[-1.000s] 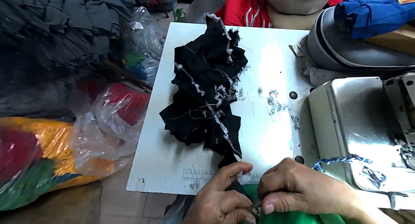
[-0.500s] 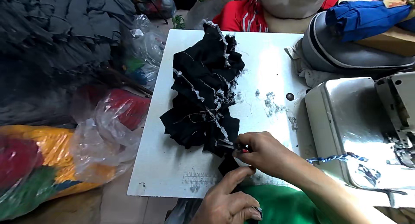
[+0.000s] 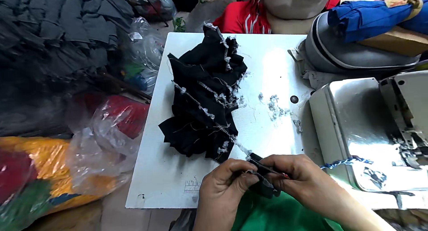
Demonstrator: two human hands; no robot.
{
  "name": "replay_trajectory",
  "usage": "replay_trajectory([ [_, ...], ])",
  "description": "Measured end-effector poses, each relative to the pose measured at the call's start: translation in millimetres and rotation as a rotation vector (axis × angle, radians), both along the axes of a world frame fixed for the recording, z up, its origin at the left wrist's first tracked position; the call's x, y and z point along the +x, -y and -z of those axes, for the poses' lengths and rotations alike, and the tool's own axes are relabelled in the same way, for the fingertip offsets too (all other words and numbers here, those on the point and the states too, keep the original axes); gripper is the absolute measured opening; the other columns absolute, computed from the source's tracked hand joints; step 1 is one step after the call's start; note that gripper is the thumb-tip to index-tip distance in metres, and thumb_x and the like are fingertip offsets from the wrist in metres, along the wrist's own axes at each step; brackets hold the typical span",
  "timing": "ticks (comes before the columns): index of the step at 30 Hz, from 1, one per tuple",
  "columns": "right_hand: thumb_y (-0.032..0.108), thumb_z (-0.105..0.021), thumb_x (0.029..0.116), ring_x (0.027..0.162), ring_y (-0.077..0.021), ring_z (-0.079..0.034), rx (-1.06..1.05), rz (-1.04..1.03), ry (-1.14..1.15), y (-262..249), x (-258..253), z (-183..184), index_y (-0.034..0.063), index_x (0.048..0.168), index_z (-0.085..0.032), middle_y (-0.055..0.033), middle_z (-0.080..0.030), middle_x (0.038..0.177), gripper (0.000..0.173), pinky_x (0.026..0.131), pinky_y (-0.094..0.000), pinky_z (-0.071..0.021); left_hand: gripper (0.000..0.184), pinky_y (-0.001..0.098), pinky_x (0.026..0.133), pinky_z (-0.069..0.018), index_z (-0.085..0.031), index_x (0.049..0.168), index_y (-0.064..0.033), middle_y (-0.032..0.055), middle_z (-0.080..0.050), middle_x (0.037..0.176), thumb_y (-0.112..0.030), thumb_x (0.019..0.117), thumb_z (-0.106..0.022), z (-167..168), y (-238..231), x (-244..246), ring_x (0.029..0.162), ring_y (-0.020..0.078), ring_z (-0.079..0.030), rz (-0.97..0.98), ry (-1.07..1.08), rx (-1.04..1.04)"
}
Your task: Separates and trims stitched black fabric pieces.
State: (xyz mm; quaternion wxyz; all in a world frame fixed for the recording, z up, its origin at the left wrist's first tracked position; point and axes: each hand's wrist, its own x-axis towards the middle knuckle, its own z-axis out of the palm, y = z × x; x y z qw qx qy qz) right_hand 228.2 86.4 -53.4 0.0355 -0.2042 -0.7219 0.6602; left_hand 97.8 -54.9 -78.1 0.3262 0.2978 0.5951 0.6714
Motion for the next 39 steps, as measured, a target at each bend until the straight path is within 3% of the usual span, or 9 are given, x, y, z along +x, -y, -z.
replay_trajectory([
  [6, 0.010, -0.057, 0.0982, 0.071, 0.0010, -0.061, 0.121, 0.003, -0.051, 4, 8, 3, 0.0025, 0.111, -0.072, -0.0029, -0.069, 0.085, 0.021, 0.065, -0.0147, -0.0505, 0.016, 0.0143, 0.079, -0.0572, -0.073, 0.102, -0.0239, -0.0151, -0.073, 0.091, -0.032, 0.0880, -0.074, 7, -3, 1, 0.084, -0.0052, -0.068, 0.030, 0.120, -0.080],
  [9, 0.010, -0.057, 0.0983, 0.072, 0.0005, -0.063, 0.130, -0.003, -0.086, 5, 8, 6, 0.0022, 0.113, -0.072, -0.0036, -0.071, 0.086, 0.022, 0.066, -0.0150, -0.0517, 0.023, 0.0137, 0.084, -0.0556, -0.077, 0.100, -0.0218, -0.0148, -0.072, 0.098, -0.041, 0.0902, -0.069, 11, 0, -5, 0.093, -0.0061, -0.066, 0.100, 0.036, -0.135],
  [13, 0.009, -0.057, 0.0995, 0.074, 0.0024, -0.061, 0.006, -0.031, -0.125, 2, 11, 4, -0.0003, 0.115, -0.070, -0.0041, -0.070, 0.089, 0.022, 0.068, -0.0129, -0.0502, 0.027, 0.0151, 0.098, -0.0490, -0.076, 0.092, -0.0300, -0.0180, -0.067, 0.116, -0.053, 0.0930, -0.063, 18, 5, -14, 0.116, -0.0054, -0.058, 0.174, -0.162, -0.098],
  [18, 0.015, -0.057, 0.0997, 0.068, 0.0053, -0.059, 0.102, 0.144, -0.014, -12, 25, 6, 0.0086, 0.118, -0.071, 0.0042, -0.068, 0.085, 0.024, 0.062, -0.0125, -0.0498, 0.020, 0.0109, 0.085, -0.0534, -0.077, 0.101, -0.0232, -0.0176, -0.073, 0.096, -0.036, 0.0970, -0.062, 7, 1, -15, 0.093, -0.0105, -0.065, 0.250, -0.128, -0.045],
  [23, 0.019, -0.058, 0.0949, 0.066, 0.0063, -0.060, 0.334, 0.512, 0.067, -19, 53, 7, 0.0191, 0.118, -0.072, 0.0117, -0.068, 0.085, 0.027, 0.057, -0.0114, -0.0494, 0.015, 0.0148, 0.086, -0.0560, -0.077, 0.104, -0.0239, -0.0167, -0.074, 0.100, -0.030, 0.0974, -0.064, 6, -7, -9, 0.095, -0.0070, -0.067, 0.174, -0.106, -0.099],
  [25, 0.031, -0.054, 0.1022, 0.066, 0.0087, -0.055, 0.277, 0.540, 0.045, -15, 62, 0, 0.0191, 0.120, -0.068, 0.0124, -0.068, 0.092, 0.026, 0.056, -0.0089, -0.0431, 0.016, 0.0144, 0.087, -0.0557, -0.077, 0.105, -0.0273, -0.0186, -0.074, 0.101, -0.032, 0.0966, -0.065, 5, -9, -7, 0.096, -0.0072, -0.067, 0.148, -0.093, -0.096],
  [29, 0.057, -0.032, 0.1056, 0.070, 0.0060, -0.054, -0.015, 0.256, -0.039, 0, 71, -13, 0.0030, 0.124, -0.064, 0.0028, -0.064, 0.093, 0.066, 0.059, -0.0131, -0.0452, 0.017, 0.0141, 0.089, -0.0549, -0.077, 0.107, -0.0296, -0.0192, -0.074, 0.103, -0.031, 0.0969, -0.064, 5, -14, -7, 0.097, -0.0072, -0.067, 0.172, -0.062, -0.057],
  [34, 0.046, -0.027, 0.1107, 0.061, 0.0053, -0.049, -0.422, 0.143, 0.086, 12, 62, -4, 0.0071, 0.122, -0.063, 0.0110, -0.058, 0.076, 0.054, 0.054, -0.0136, -0.0421, 0.019, 0.0148, 0.091, -0.0550, -0.078, 0.109, -0.0316, -0.0189, -0.075, 0.107, -0.029, 0.0957, -0.065, -2, -16, -5, 0.099, -0.0066, -0.068, 0.194, 0.094, -0.034],
  [39, 0.041, -0.034, 0.1089, 0.056, 0.0071, -0.049, -0.587, 0.169, 0.132, 7, 55, 4, 0.0134, 0.114, -0.063, 0.0148, -0.057, 0.071, 0.041, 0.050, -0.0110, -0.0397, 0.020, 0.0145, 0.093, -0.0543, -0.078, 0.111, -0.0310, -0.0190, -0.075, 0.108, -0.027, 0.0960, -0.065, -2, -15, -4, 0.102, -0.0071, -0.067, 0.228, 0.107, -0.014],
])
